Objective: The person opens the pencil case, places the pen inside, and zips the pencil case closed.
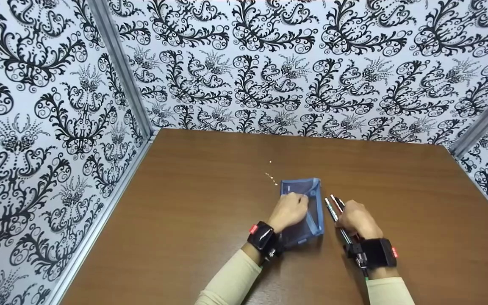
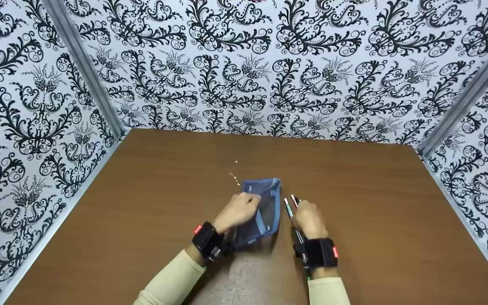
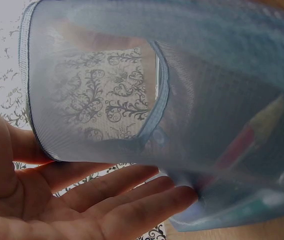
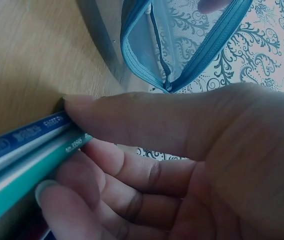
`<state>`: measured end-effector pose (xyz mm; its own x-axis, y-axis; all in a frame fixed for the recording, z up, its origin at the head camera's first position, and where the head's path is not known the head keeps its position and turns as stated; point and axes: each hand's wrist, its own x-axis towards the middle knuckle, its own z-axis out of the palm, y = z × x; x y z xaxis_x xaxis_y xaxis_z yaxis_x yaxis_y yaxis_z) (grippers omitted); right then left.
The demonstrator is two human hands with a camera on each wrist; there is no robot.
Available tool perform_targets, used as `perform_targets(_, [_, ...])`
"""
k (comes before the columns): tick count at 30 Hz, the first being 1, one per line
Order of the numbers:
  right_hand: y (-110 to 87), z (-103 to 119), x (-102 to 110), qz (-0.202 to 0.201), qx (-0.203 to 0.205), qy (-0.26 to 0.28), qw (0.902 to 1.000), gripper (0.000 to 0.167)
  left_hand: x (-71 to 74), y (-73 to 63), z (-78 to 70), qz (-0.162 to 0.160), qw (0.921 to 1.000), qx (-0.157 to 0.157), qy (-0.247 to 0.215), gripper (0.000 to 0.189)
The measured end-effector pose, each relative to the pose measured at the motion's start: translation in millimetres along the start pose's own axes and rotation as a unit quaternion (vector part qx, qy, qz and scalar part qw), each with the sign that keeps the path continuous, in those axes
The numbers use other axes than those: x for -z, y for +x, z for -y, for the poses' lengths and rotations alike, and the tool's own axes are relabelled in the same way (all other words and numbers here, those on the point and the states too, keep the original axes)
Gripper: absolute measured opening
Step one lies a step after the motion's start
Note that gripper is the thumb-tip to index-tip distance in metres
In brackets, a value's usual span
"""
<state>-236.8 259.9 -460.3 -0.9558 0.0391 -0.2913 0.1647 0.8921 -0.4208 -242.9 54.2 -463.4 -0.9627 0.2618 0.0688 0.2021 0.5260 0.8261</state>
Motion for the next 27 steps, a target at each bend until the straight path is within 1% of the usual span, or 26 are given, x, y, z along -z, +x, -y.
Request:
perform_targets(9, [0.6, -2.5, 2.4, -0.004, -0.007, -0.001, 1.0, 0.016, -0.6, 0.5, 0.4, -0.005, 1.0, -0.003, 0.003, 0.045])
perform_targets(16, [0.8, -5.1, 4.7, -0.018, 0.02, -0.009, 0.9996, 0.01, -0.4, 1.8, 0.3, -0.011, 0.9993, -0.017, 0.032, 0.044])
perform_targets(22, [0.4, -5.7, 5.9, -0.03, 0.026, -0.003, 0.9992, 0.01, -0.9, 1.7, 0.5, -0.009, 0.9998, -0.007, 0.017, 0.044])
perform_targets(27, [-2.5, -5.1, 7.6, -0.037, 0.027, 0.008, 0.9989, 0.011, -0.4, 1.5, 0.6, -0.009, 0.9998, -0.005, 0.017, 0.045])
